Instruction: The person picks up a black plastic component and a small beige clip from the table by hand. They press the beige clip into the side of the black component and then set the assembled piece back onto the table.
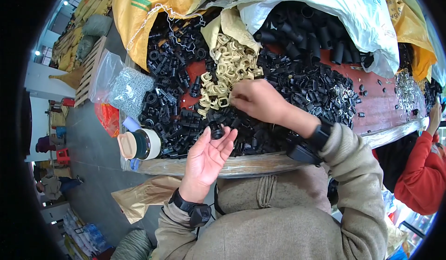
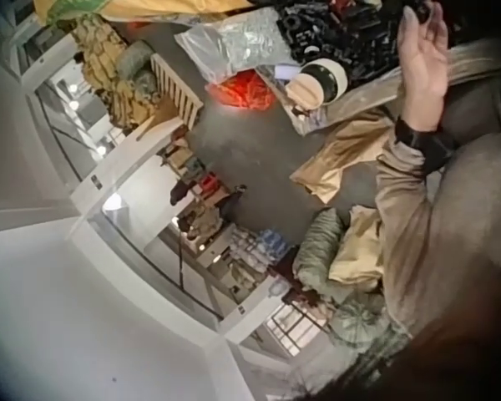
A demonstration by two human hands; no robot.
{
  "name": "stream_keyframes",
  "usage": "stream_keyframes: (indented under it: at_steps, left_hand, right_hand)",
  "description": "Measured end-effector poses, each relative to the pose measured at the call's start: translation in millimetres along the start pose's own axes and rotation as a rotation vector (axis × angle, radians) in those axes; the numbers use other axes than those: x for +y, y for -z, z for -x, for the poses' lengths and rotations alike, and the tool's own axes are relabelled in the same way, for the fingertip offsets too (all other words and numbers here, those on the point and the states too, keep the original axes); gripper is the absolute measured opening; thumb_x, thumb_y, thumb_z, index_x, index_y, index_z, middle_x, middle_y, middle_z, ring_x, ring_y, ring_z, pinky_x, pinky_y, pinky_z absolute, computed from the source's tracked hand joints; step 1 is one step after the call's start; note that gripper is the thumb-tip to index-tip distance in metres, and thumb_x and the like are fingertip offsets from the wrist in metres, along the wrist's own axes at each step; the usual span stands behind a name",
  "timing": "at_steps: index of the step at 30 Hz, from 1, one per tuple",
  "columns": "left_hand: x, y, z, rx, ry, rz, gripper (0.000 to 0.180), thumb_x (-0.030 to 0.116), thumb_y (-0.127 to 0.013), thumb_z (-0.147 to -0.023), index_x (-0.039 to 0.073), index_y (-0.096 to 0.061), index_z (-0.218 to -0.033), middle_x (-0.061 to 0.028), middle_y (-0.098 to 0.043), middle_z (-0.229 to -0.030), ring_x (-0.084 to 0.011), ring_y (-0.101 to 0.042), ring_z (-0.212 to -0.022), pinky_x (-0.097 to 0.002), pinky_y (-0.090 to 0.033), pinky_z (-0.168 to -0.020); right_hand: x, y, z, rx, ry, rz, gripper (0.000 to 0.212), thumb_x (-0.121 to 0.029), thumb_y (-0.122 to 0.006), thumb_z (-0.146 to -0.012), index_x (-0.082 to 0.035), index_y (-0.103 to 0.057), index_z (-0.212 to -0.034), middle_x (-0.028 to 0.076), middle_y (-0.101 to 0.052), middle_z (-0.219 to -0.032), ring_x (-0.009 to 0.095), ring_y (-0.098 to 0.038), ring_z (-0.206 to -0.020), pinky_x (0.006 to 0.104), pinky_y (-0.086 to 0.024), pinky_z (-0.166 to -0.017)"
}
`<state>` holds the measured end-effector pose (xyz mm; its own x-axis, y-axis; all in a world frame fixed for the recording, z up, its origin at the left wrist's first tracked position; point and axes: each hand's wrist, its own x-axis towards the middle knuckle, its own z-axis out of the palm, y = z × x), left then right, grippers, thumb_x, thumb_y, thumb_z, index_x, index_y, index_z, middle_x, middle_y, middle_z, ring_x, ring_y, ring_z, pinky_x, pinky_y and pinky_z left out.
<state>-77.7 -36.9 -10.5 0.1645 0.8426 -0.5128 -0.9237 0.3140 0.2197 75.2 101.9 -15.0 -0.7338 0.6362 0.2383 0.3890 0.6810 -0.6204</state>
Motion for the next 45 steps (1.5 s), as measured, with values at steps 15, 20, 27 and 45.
stream_keyframes:
  at_steps: [15,20,27,45]
  left_hand:
    - [-42,-23,-12,-0.083,0.062,-0.245,0.019,0.017,-0.053,-0.084,0.003,-0.052,-0.097,-0.011,-0.058,-0.098,-0.0201,-0.056,-0.093,-0.0305,-0.047,-0.082]
    - [-47,-32,-21,0.044,0.151,-0.276,0.019,0.017,-0.053,-0.084,0.001,-0.055,-0.092,-0.0129,-0.059,-0.093,-0.0209,-0.058,-0.087,-0.0278,-0.05,-0.076]
    - [-48,-36,-24,0.061,0.282,-0.271,0.022,0.018,-0.055,-0.083,-0.002,-0.054,-0.093,-0.014,-0.059,-0.091,-0.0229,-0.059,-0.087,-0.0263,-0.052,-0.071]
    - [-50,-39,-26,0.012,0.237,-0.374,0.019,0.018,-0.054,-0.084,0.001,-0.054,-0.093,-0.0129,-0.059,-0.092,-0.0236,-0.059,-0.087,-0.0244,-0.051,-0.07]
  right_hand:
    - [-36,14,104,0.053,-0.615,-0.982,0.019,-0.02,-0.055,-0.085,-0.001,-0.054,-0.085,-0.002,-0.052,-0.068,0.003,-0.043,-0.058,0.0173,-0.034,-0.049]
    - [-27,19,113,0.097,-0.451,-0.718,0.02,-0.019,-0.054,-0.085,-0.001,-0.051,-0.09,0.001,-0.055,-0.07,0.005,-0.049,-0.063,0.0193,-0.039,-0.054]
    - [-19,31,117,0.024,-0.272,-0.537,0.019,-0.019,-0.055,-0.084,-0.002,-0.049,-0.091,0.003,-0.054,-0.064,0.007,-0.05,-0.057,0.0222,-0.039,-0.051]
    - [-10,53,117,-0.026,-0.519,-1.054,0.021,-0.022,-0.048,-0.088,-0.003,-0.049,-0.079,-0.003,-0.048,-0.057,0.006,-0.043,-0.05,0.0215,-0.036,-0.045]
